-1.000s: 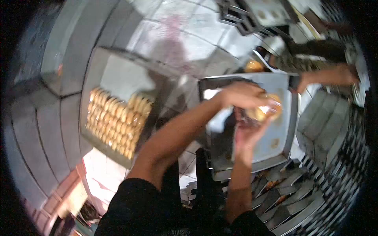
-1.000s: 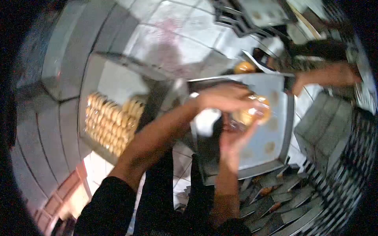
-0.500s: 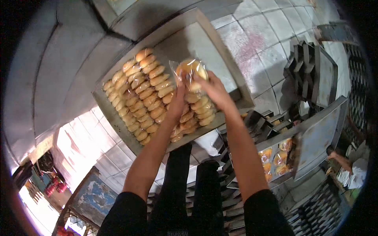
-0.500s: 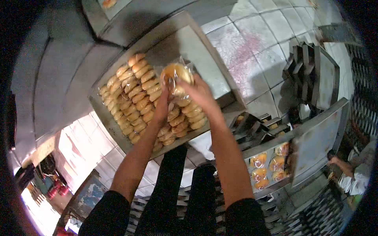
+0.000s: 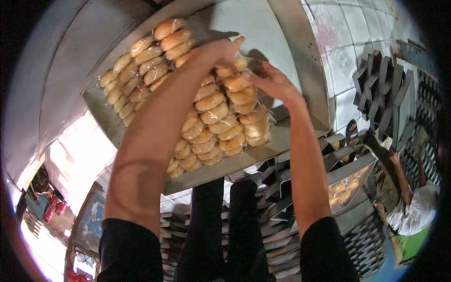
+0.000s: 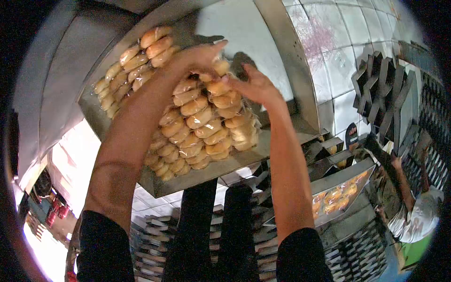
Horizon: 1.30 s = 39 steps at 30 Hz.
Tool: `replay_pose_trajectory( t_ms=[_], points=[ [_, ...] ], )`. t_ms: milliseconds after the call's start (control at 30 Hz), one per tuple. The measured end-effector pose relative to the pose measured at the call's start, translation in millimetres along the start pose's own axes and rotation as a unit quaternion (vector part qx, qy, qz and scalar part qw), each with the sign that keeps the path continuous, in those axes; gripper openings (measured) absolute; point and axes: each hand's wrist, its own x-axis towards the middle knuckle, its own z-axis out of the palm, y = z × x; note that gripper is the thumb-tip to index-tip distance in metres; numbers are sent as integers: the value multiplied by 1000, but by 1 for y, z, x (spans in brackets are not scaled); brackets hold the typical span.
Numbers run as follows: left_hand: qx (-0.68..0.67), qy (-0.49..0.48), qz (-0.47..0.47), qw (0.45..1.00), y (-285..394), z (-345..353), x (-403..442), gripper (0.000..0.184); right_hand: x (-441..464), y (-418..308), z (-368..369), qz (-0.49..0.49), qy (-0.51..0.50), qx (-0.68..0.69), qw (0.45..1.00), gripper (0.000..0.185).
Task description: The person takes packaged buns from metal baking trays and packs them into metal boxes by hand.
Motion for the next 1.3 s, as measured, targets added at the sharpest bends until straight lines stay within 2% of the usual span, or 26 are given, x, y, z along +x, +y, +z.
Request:
replay_pose_trajectory(
  t_ms=[33, 100, 133, 167, 200, 233, 267, 300, 333, 367, 400, 467, 567, 633, 700, 767, 833, 900, 967, 1000, 1033, 1100, 1133, 1167, 1233, 1300],
  points=[
    [-5, -8, -24, 1000, 0, -7, -2, 122, -8, 21, 8, -85, 53, 5, 995, 98],
    [-26, -42, -18, 999, 4, -10, -3, 119, -20, 29, 37, -151, 124, 80, 977, 85],
    [-52, -64, -15, 996, 7, -15, -6, 116, -24, 28, 54, -102, 76, 174, 976, 76],
    [-26, -67, 28, 997, -8, -8, -2, 113, -43, 3, 55, -76, 91, 89, 989, 67],
    [-5, -79, 88, 993, -17, 2, 12, 111, -47, 7, 72, -144, 163, 92, 972, 59],
    [-14, -123, 70, 990, 0, -6, 11, 107, -55, 3, 67, -148, 155, 197, 957, 58],
    [-58, -105, 31, 992, 2, -5, 2, 108, -65, -1, 61, -152, 148, 300, 930, 58],
    [-64, -135, 67, 987, 0, -5, 7, 109, -88, -10, 43, -100, 150, 266, 947, 60],
    [-6, -140, -8, 990, 14, -8, 4, 110, -82, 6, 75, -116, 275, 162, 941, 59],
    [-75, -134, 70, 986, -38, 1, 12, 113, -112, 3, 80, -132, 309, 151, 930, 60],
    [-99, -113, 35, 988, -39, -1, 6, 114, -140, -10, 81, -155, 338, 140, 918, 60],
    [-90, -45, 2, 995, -32, 2, -12, 114, -239, -8, 44, -164, 248, 267, 917, 55],
    [-56, 54, 74, 994, -28, -1, -25, 110, -362, 48, 10, -62, 264, 341, 900, 39],
    [13, 157, 100, 983, 88, -1, -70, 89, -429, 116, -4, 115, 463, 237, 846, 32],
    [-89, 144, 83, 982, 168, 18, -105, 73, -476, 214, -13, 227, 521, 113, 815, 43],
    [-127, 155, 165, 966, 252, 62, -138, 62, -503, 301, -10, 184, 496, -59, 847, 63],
    [-128, 63, 188, 972, 341, 104, -166, 53, -509, 299, -28, 272, 385, -79, 878, 78],
    [-254, -24, 161, 953, 411, 158, -183, 49, -510, 287, -36, 310, 292, -56, 903, 94],
    [-227, -55, 182, 955, 457, 217, -185, 45, -531, 275, -36, 325, 226, -26, 918, 89],
    [-258, -70, 181, 947, 473, 254, -184, 43, -547, 284, -28, 304, 280, -6, 910, 80],
    [-291, -87, 177, 936, 489, 286, -184, 41, -565, 289, -27, 338, 347, 90, 870, 78],
    [-187, -102, 275, 938, 532, 330, -175, 37, -595, 301, -17, 389, 459, 285, 746, 73],
    [-166, -105, 301, 933, 552, 354, -166, 38, -595, 326, 15, 283, 597, 361, 658, 72],
    [-145, -108, 327, 928, 572, 377, -156, 39, -598, 339, 31, 330, 592, 440, 590, 72],
    [-92, -126, 361, 919, 600, 420, -127, 40, -585, 352, 56, 319, 630, 564, 427, 67],
    [27, -150, 340, 928, 612, 446, -112, 47, -572, 360, 71, 208, 624, 696, 289, 58]
  ],
)
